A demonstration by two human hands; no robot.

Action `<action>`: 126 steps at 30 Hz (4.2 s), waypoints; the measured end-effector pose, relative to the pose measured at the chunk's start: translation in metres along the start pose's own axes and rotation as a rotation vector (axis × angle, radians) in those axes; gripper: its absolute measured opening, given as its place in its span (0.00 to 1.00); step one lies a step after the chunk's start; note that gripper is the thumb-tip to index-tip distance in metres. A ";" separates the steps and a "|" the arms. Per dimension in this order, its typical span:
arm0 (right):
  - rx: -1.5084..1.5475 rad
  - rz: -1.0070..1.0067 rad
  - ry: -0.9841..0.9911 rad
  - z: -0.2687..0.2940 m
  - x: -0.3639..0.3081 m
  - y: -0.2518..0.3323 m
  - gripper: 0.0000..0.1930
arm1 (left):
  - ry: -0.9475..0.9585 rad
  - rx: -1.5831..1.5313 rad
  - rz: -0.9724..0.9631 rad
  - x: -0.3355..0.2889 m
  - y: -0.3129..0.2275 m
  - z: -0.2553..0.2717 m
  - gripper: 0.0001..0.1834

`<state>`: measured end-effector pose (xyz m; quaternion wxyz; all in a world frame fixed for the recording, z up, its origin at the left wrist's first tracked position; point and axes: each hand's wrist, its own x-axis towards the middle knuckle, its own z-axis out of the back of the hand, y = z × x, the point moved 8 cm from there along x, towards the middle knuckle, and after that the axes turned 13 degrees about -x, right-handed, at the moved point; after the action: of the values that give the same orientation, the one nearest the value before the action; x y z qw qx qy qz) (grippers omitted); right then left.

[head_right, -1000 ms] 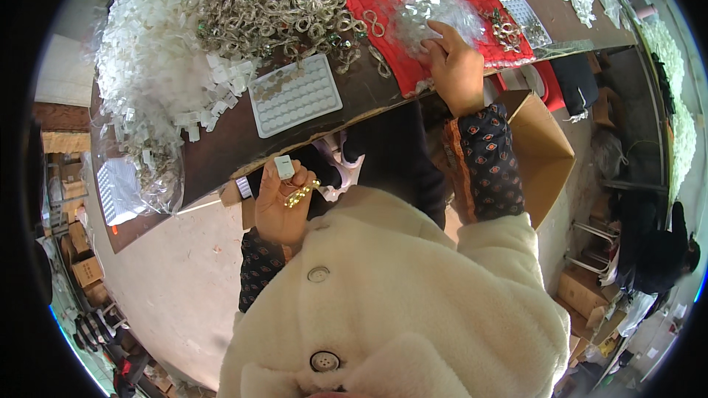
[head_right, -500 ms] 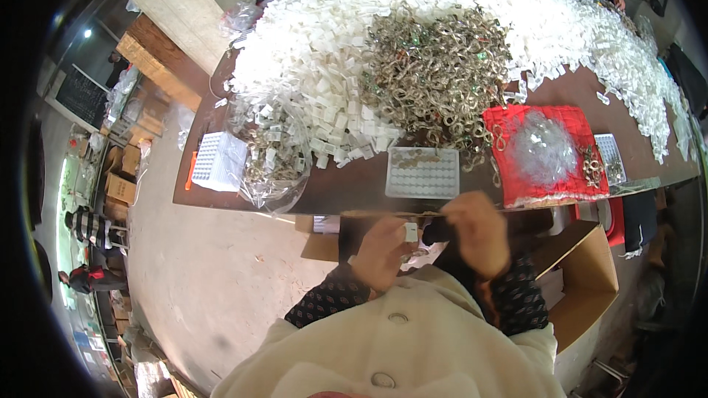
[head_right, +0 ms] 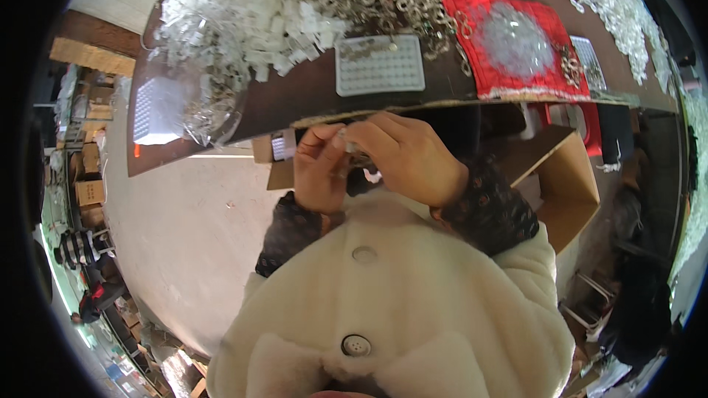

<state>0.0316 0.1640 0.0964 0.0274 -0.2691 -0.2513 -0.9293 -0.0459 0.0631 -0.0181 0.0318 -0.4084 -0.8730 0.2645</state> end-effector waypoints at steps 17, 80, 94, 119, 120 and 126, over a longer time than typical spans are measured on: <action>0.027 -0.251 -0.130 0.004 0.006 -0.009 0.08 | 0.046 -0.176 -0.029 0.011 0.008 0.007 0.07; 0.443 -0.453 0.574 -0.079 0.080 -0.041 0.09 | -0.006 0.046 -0.137 0.022 -0.057 0.023 0.21; 0.820 -0.688 0.210 -0.045 -0.017 -0.055 0.05 | 0.028 0.164 0.074 0.009 -0.001 0.002 0.15; 0.476 -0.715 -0.344 0.041 -0.024 -0.140 0.01 | 0.074 0.041 0.113 0.035 0.003 -0.025 0.11; 0.499 -0.705 -0.339 0.035 -0.020 -0.136 0.01 | 0.054 0.033 0.124 0.037 0.005 -0.026 0.11; 0.684 -0.695 -0.132 0.002 -0.011 -0.104 0.04 | 0.008 0.039 -0.098 0.037 -0.017 -0.028 0.09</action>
<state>0.0224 0.2546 0.0448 -0.2135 -0.2032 -0.6182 -0.7287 -0.0742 0.0935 0.0086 0.0560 -0.3656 -0.8865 0.2782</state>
